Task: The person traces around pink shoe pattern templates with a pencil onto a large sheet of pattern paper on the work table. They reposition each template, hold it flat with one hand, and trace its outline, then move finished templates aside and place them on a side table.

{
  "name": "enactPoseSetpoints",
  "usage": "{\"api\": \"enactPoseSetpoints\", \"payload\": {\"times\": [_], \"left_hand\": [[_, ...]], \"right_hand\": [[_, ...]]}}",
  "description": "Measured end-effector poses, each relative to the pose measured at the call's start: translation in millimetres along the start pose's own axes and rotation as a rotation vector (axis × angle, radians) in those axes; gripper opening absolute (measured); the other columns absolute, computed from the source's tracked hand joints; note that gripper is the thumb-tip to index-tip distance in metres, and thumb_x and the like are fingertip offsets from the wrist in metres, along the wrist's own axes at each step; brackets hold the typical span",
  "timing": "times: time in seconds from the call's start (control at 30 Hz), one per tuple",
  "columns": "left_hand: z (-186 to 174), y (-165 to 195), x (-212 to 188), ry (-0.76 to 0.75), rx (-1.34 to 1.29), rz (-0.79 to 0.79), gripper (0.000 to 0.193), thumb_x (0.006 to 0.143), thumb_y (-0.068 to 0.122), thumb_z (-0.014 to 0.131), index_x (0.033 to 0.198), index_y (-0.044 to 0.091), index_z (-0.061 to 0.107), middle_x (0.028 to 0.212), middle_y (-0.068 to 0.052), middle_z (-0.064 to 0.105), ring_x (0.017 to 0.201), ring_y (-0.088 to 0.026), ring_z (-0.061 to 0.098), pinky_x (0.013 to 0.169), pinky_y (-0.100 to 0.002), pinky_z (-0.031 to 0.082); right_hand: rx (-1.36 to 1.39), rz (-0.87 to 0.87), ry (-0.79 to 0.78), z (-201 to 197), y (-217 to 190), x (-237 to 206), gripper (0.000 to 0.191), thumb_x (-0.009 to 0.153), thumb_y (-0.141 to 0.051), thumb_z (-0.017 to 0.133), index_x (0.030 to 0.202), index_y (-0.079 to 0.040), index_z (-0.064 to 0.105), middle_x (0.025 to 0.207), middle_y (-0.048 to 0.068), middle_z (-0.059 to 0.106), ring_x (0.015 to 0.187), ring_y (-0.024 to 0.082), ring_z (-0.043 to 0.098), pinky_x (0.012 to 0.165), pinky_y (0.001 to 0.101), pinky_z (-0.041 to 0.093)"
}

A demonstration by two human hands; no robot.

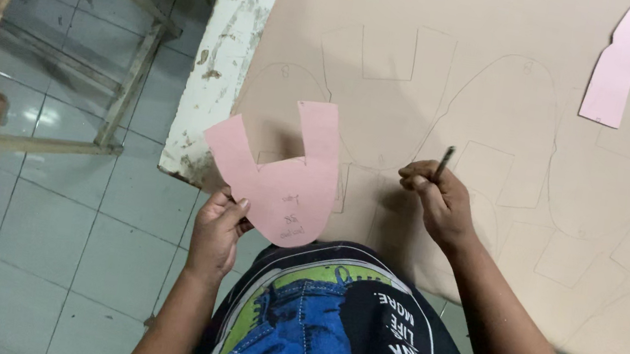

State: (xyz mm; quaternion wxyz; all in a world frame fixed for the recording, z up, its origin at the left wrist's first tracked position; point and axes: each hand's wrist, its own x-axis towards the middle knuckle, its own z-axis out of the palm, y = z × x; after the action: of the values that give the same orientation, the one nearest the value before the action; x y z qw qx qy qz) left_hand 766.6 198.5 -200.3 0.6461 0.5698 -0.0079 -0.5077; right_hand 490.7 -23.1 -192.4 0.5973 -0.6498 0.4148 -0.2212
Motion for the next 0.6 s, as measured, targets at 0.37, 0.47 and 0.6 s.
{"api": "enactPoseSetpoints", "payload": {"times": [0.37, 0.47, 0.6], "left_hand": [[47.2, 70.9, 21.7, -0.123, -0.149, 0.045, 0.035, 0.098, 0.002, 0.053, 0.133, 0.003, 0.057, 0.124, -0.008, 0.067, 0.111, -0.015, 0.066, 0.098, -0.031, 0.054], [52.1, 69.4, 14.5, -0.122, -0.083, 0.078, 0.044, 0.093, -0.002, 0.054, 0.135, 0.009, 0.054, 0.122, -0.005, 0.066, 0.104, -0.013, 0.065, 0.084, -0.028, 0.054], [72.1, 59.9, -3.1, -0.104, -0.069, 0.153, 0.044, 0.096, -0.002, 0.056, 0.139, 0.007, 0.056, 0.119, -0.006, 0.068, 0.096, -0.011, 0.064, 0.071, -0.023, 0.05]], "right_hand": [[-0.61, 0.084, 0.731, -98.0, -46.5, 3.7, 0.032, 0.095, -0.025, 0.077, 0.116, -0.001, 0.075, 0.112, 0.015, 0.07, 0.101, 0.022, 0.066, 0.087, 0.0362, 0.053], [-0.326, 0.257, 0.849, -153.7, -57.0, 17.9, 0.043, 0.095, -0.017, 0.077, 0.131, 0.002, 0.061, 0.113, 0.015, 0.066, 0.074, 0.026, 0.068, 0.053, 0.0352, 0.057], [-0.517, 0.278, 0.914, -236.5, -73.0, 33.2, 0.057, 0.09, -0.015, 0.076, 0.139, -0.005, 0.048, 0.128, 0.023, 0.057, 0.089, 0.026, 0.071, 0.06, 0.0311, 0.063]]}}
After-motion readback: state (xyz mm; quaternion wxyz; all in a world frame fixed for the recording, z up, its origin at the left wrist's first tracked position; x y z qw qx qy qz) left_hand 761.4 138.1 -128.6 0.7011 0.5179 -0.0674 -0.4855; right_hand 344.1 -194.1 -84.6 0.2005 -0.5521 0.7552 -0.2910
